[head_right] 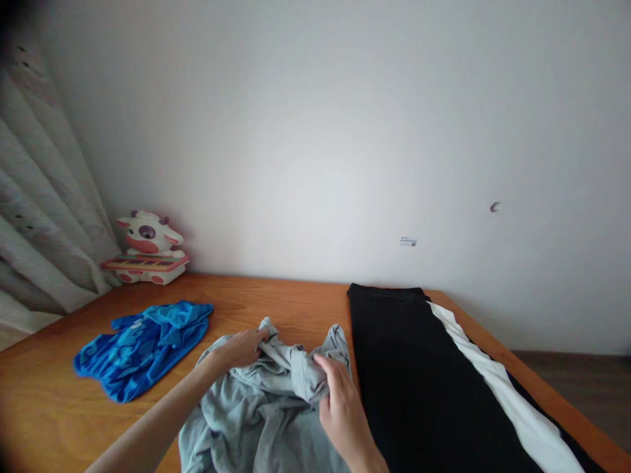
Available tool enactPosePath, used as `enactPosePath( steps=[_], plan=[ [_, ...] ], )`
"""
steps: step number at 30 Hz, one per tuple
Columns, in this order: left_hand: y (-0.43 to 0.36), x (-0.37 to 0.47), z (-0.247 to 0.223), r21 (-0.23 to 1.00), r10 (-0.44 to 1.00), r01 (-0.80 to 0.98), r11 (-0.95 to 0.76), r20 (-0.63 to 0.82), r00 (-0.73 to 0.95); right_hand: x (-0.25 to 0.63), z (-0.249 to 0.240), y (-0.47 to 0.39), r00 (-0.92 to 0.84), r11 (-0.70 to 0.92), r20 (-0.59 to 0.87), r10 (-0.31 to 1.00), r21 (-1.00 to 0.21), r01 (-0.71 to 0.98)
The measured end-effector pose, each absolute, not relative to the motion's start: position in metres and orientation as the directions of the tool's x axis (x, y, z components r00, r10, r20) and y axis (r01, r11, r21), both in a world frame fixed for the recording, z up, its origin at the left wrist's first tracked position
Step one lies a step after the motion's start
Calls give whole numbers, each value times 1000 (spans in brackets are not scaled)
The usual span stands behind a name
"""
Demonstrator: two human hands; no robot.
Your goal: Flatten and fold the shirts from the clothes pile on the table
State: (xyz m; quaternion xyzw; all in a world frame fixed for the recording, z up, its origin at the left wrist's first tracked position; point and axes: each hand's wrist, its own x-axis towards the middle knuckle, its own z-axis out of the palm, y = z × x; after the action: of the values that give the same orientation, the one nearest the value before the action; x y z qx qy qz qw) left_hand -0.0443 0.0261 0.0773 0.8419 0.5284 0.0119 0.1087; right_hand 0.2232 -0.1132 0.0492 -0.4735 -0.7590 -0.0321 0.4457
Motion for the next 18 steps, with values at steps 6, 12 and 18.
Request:
enactPosePath(
  steps=[6,12,18],
  plan=[
    [1,-68,123,321,937,893,-317,253,242,254,87,-87,-98,460,709,698,-339,821],
    [-75,-94,153,498,912,796,-344,-24,409,288,134,-124,-193,308,282,940,-455,835],
    [-72,-102,117,484,546,787,-383,-568,615,307,116,-120,-445,85,-462,767,-614,785]
  ],
)
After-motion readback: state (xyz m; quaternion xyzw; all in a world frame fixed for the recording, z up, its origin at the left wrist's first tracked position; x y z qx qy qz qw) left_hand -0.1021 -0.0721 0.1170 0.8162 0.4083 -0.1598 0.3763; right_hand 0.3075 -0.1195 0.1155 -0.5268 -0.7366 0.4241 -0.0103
